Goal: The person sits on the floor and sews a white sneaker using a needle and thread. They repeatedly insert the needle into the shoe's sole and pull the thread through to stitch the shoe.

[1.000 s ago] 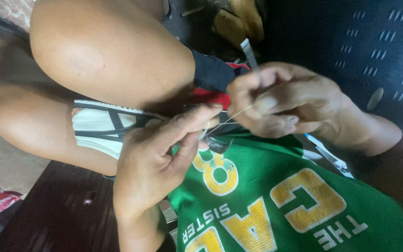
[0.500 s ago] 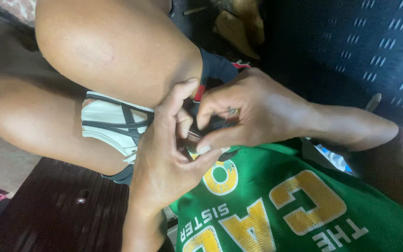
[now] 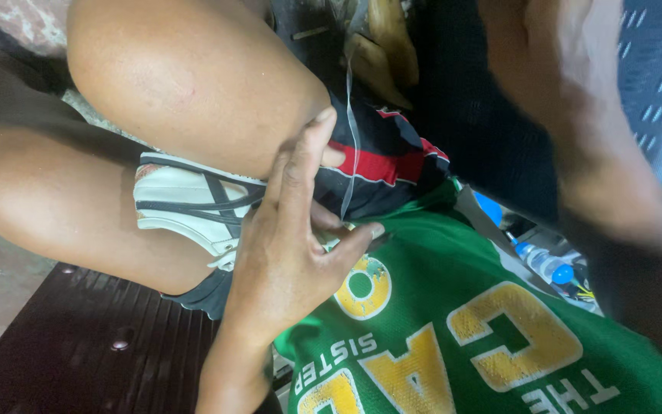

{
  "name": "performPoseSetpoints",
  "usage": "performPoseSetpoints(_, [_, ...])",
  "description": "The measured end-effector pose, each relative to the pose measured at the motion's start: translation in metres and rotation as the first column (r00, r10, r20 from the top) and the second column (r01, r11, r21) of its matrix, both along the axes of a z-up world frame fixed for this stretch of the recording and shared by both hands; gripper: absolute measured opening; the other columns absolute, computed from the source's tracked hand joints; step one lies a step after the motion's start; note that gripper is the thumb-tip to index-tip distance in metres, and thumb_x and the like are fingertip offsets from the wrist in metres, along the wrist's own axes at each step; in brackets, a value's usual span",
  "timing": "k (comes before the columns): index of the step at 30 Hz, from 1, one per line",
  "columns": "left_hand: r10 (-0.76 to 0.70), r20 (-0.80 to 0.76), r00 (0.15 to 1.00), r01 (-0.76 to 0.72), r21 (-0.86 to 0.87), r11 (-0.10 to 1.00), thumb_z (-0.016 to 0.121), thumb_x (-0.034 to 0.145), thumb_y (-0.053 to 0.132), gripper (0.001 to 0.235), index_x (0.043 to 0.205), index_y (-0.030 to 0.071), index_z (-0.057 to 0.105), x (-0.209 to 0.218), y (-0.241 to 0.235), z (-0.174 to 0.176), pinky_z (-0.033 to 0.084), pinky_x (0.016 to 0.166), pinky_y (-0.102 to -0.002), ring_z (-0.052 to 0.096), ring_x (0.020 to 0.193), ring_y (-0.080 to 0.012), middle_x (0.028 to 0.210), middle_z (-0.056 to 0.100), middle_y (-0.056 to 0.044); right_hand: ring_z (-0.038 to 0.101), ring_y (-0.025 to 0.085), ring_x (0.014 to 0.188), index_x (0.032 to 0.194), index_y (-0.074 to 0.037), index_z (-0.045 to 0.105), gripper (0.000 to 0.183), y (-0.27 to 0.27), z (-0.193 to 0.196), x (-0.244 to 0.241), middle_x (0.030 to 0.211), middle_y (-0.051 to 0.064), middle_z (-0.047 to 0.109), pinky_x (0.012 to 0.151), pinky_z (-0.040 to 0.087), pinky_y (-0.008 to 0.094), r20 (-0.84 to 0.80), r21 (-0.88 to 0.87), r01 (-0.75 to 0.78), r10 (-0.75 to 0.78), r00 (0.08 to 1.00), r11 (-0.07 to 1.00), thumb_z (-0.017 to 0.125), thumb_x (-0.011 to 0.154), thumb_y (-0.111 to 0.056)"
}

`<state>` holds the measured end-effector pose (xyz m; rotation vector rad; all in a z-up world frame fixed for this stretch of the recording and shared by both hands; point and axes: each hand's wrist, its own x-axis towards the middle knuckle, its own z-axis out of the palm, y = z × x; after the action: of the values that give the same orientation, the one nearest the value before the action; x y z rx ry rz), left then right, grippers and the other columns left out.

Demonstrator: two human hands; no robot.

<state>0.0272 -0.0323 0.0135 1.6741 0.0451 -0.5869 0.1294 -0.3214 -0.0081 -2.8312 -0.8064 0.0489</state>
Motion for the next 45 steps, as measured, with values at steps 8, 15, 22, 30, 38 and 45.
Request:
performPoseSetpoints(8, [0.010, 0.229, 0.973, -0.002, -0.037, 0.999, 0.087, 0.075, 0.007, 0.101, 0.155, 0.007, 0.026, 0.002, 0.000, -0.003, 0.063, 0.074, -0.026, 0.071, 0.115, -0.0257, 0.146, 0.052, -0.022, 0.071, 0.021, 0.064, 0.133, -0.006, 0.057, 0.035, 0.046, 0.023, -0.087, 0.072, 0.008, 0.069, 0.059, 0.058, 0.035, -0.756, 0.167, 0.103, 0.060, 0.651, 0.981, 0.056, 0.097, -0.008])
performPoseSetpoints(15, [-0.002, 0.177, 0.984, 0.004, -0.015, 1.000, 0.087, 0.076, 0.009, 0.097, 0.154, 0.008, 0.030, 0.007, -0.002, 0.001, 0.060, 0.077, -0.028, 0.070, 0.121, -0.0258, 0.149, 0.053, -0.022, 0.072, 0.022, 0.060, 0.133, -0.004, 0.054, 0.035, 0.057, 0.018, -0.096, 0.073, 0.009, 0.068, 0.053, 0.052, 0.039, -0.821, 0.274, 0.174, 0.136, 0.554, 0.946, 0.057, 0.098, -0.006])
performPoseSetpoints(22, [0.506, 0.303, 0.808, -0.584, 0.290, 0.759, 0.065, 0.088, -0.010, 0.023, 0.107, 0.002, 0.071, -0.024, 0.030, 0.021, 0.050, 0.065, -0.024, 0.066, 0.075, -0.0170, 0.106, 0.065, -0.015, 0.044, 0.013, 0.070, 0.152, 0.002, 0.042, 0.045, 0.053, 0.007, -0.099, 0.086, 0.000, 0.049, 0.067, 0.038, 0.033, -0.829, 0.554, 0.606, 0.444, 0.340, 0.571, 0.057, 0.110, -0.005])
performPoseSetpoints(30, [0.143, 0.291, 0.946, -0.283, 0.523, 0.804, 0.079, 0.083, 0.001, 0.026, 0.108, 0.001, 0.078, -0.078, 0.072, -0.045, 0.056, 0.081, -0.037, 0.075, 0.094, -0.0296, 0.104, 0.076, -0.016, 0.061, 0.001, 0.063, 0.133, -0.003, 0.061, 0.061, 0.088, -0.014, -0.108, 0.079, -0.005, 0.063, 0.053, 0.050, 0.020, -0.869, 0.313, 0.325, 0.131, 0.476, 0.892, 0.084, 0.081, -0.023])
performPoseSetpoints(38, [0.010, 0.116, 0.993, -0.053, 0.374, 0.926, 0.074, 0.077, 0.008, 0.032, 0.107, 0.000, 0.073, -0.093, 0.039, -0.059, 0.050, 0.087, -0.046, 0.067, 0.099, -0.0415, 0.106, 0.073, -0.019, 0.046, 0.001, 0.051, 0.126, -0.005, 0.072, 0.048, 0.055, -0.012, -0.093, 0.061, -0.005, 0.054, 0.045, 0.038, 0.023, -0.842, 0.368, 0.241, 0.212, 0.497, 0.898, 0.082, 0.079, -0.008])
performPoseSetpoints(45, [0.329, -0.010, 0.944, -0.324, 0.146, 0.935, 0.072, 0.080, 0.002, 0.019, 0.099, 0.000, 0.073, -0.145, 0.035, -0.071, 0.054, 0.080, -0.033, 0.072, 0.085, -0.0186, 0.093, 0.076, -0.007, 0.039, -0.001, 0.054, 0.127, -0.006, 0.070, 0.050, 0.065, -0.010, -0.100, 0.061, -0.009, 0.046, 0.046, 0.032, 0.022, -0.951, 0.255, 0.438, 0.141, 0.276, 0.862, 0.081, 0.079, -0.004])
